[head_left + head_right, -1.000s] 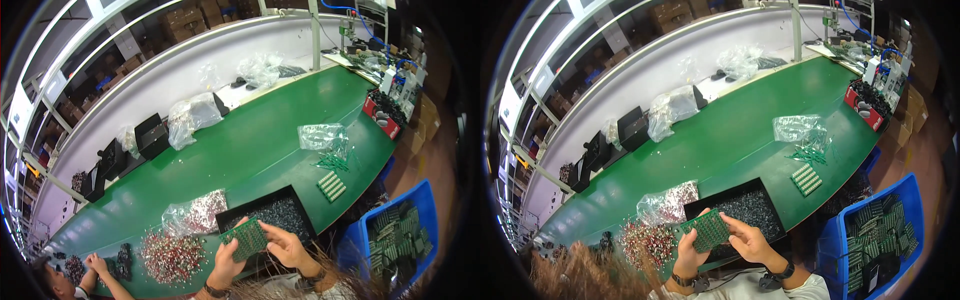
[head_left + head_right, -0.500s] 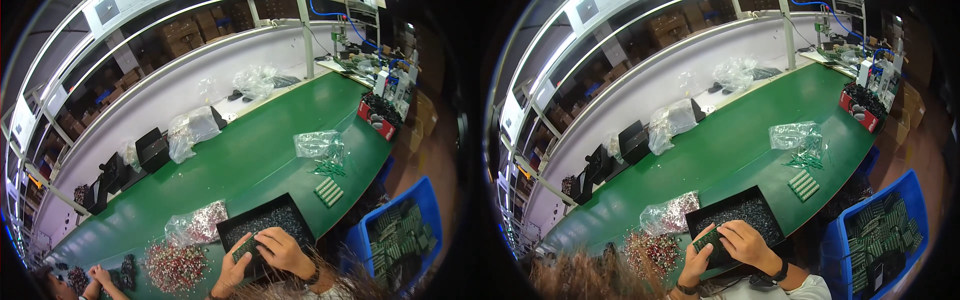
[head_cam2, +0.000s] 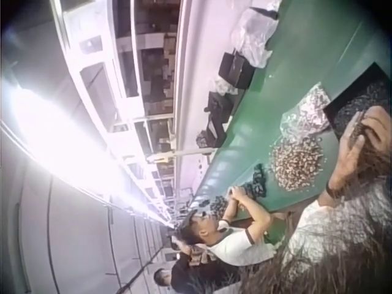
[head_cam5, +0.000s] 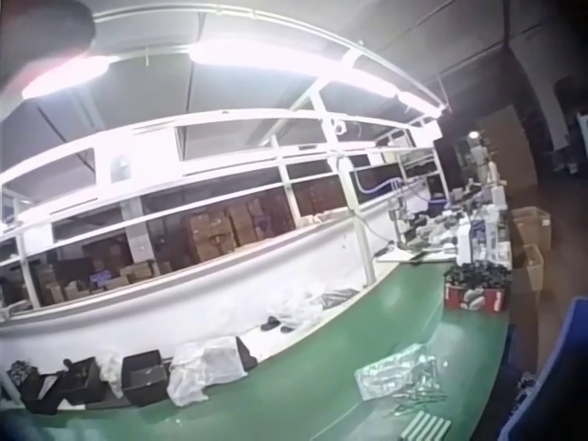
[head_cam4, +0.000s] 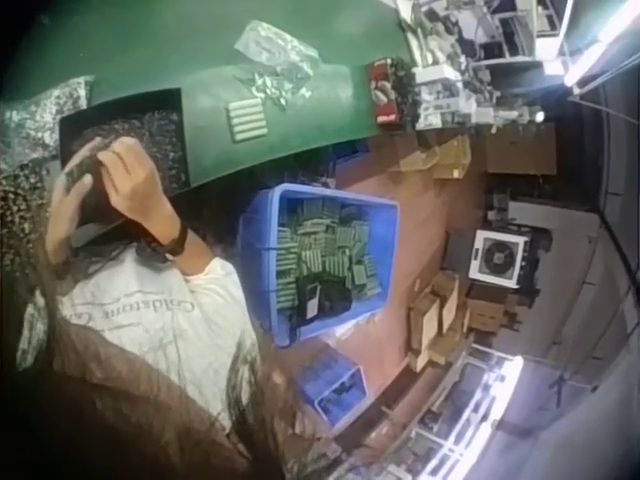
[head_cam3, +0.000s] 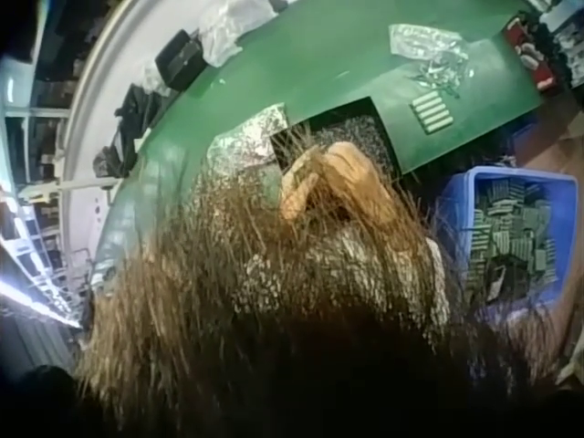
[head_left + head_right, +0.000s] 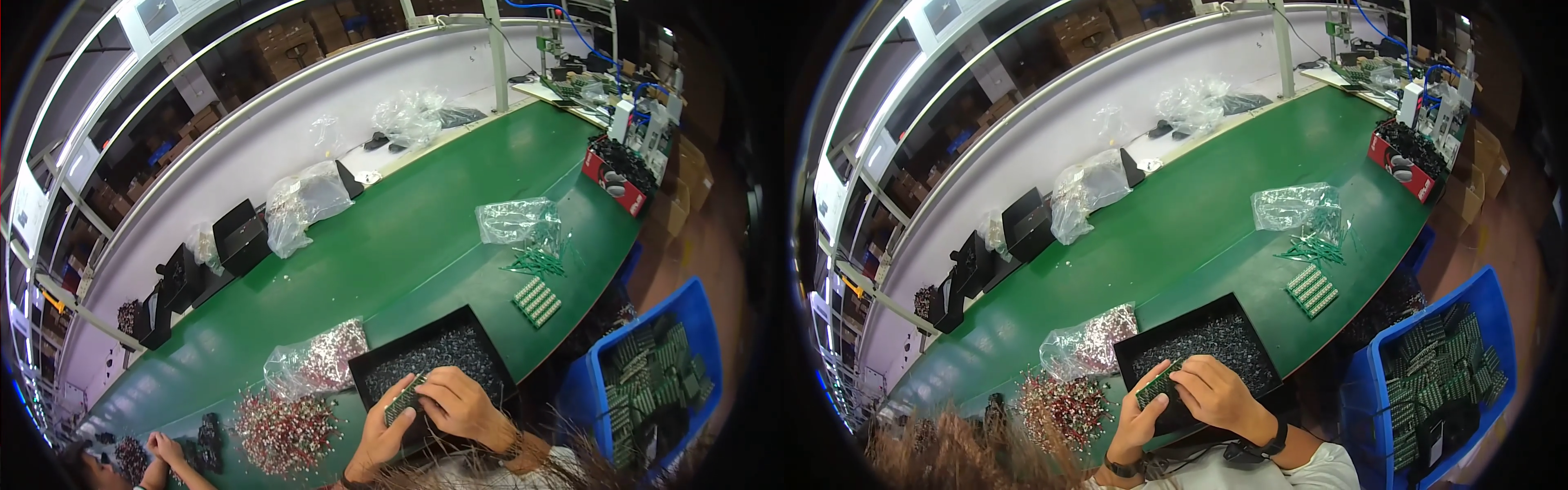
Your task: Manually assembling small components onto circuit boards at a factory workstation.
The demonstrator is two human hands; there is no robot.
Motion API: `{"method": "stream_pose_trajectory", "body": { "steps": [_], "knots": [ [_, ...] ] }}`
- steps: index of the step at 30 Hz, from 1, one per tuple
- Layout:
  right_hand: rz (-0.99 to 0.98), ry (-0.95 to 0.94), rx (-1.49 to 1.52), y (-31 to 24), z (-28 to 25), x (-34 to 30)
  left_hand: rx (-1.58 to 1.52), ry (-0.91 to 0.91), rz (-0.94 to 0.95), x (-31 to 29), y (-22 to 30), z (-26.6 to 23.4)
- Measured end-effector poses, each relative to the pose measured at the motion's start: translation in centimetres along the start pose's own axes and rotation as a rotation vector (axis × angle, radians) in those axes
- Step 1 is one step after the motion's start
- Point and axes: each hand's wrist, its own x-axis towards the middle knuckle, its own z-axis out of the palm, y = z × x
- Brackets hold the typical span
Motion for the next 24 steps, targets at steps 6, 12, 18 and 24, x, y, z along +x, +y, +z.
{"method": "stream_pose_trajectory", "body": {
  "steps": [6,12,18,24],
  "knots": [
    [-0.035,0.027,-0.037,-0.6,-0.4,1.2,0.011,-0.003,-0.055,0.0,1.0,0.0],
    [-0.024,0.022,-0.002,0.1,0.0,-0.5,0.007,0.007,0.024,0.1,0.3,0.1],
    [-0.111,-0.019,0.038,-1.1,0.0,1.0,0.042,-0.002,0.041,0.4,0.4,-0.1],
    [-0.068,-0.006,0.075,-0.8,-0.4,0.3,-0.023,0.047,0.028,0.2,0.1,-0.2]
  ]
}}
